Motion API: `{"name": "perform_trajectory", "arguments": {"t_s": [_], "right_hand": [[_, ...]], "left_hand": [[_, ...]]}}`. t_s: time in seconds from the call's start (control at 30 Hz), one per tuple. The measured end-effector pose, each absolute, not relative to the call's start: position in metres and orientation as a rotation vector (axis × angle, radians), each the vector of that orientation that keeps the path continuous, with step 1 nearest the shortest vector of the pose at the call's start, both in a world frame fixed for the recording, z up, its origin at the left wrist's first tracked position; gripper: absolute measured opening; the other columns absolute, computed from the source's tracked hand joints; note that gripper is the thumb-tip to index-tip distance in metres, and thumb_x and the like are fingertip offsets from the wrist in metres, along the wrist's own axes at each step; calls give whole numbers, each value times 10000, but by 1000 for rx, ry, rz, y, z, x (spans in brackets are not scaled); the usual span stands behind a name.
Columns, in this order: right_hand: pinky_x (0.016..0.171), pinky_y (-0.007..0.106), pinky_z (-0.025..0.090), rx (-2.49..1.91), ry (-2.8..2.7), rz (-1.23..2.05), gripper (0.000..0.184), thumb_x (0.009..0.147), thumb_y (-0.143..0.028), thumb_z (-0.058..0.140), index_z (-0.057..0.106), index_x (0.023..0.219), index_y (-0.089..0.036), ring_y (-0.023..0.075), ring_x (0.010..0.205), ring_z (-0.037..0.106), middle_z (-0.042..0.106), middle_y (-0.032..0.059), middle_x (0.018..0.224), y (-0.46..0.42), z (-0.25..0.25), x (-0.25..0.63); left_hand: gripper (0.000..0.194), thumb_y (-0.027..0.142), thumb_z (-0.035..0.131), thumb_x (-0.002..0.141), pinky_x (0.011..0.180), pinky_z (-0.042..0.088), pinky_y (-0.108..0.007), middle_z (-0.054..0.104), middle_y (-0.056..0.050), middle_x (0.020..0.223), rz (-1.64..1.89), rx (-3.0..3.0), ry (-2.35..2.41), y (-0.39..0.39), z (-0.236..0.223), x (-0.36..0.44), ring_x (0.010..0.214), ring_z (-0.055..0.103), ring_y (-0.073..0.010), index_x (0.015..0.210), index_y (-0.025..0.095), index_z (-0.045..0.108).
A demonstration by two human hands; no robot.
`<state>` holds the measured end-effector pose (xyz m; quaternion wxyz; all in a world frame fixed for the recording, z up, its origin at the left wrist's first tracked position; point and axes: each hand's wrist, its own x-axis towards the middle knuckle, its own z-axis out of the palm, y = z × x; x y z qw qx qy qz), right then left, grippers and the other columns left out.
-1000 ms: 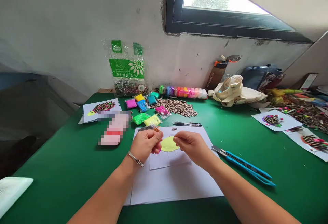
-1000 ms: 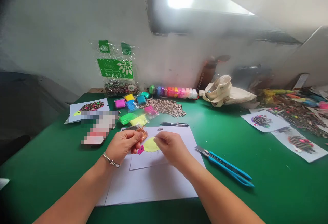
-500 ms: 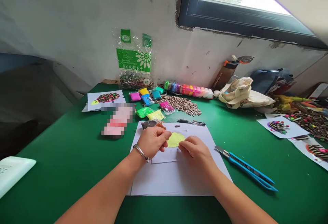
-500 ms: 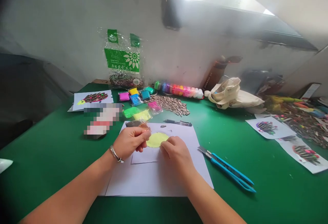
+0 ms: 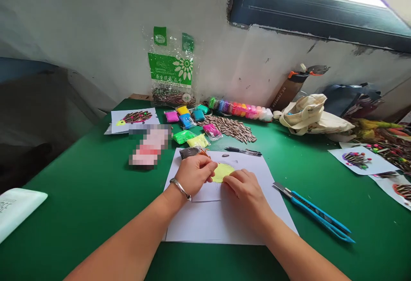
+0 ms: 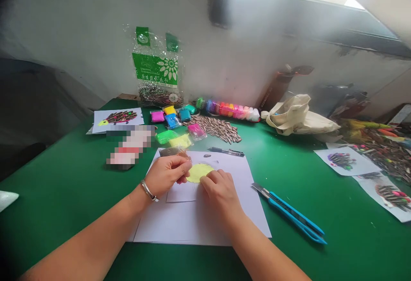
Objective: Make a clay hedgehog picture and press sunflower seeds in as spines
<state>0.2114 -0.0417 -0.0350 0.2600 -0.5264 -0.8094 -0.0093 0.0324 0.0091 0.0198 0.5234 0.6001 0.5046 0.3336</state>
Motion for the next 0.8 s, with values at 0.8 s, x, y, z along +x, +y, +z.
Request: {"name": "perform_trajectory", "arguments": {"t_s": [0.8], "right_hand": [[686, 318, 345, -1349, -2271, 78, 286, 826, -62, 468, 685, 944, -208, 179, 764, 501, 621, 60, 821, -58, -6, 217]], "left_hand": [[240, 279, 587, 797, 449, 406, -193, 573, 28, 477, 777, 1430, 1253, 9, 22, 32, 437, 541, -99, 587, 169, 621]]}}
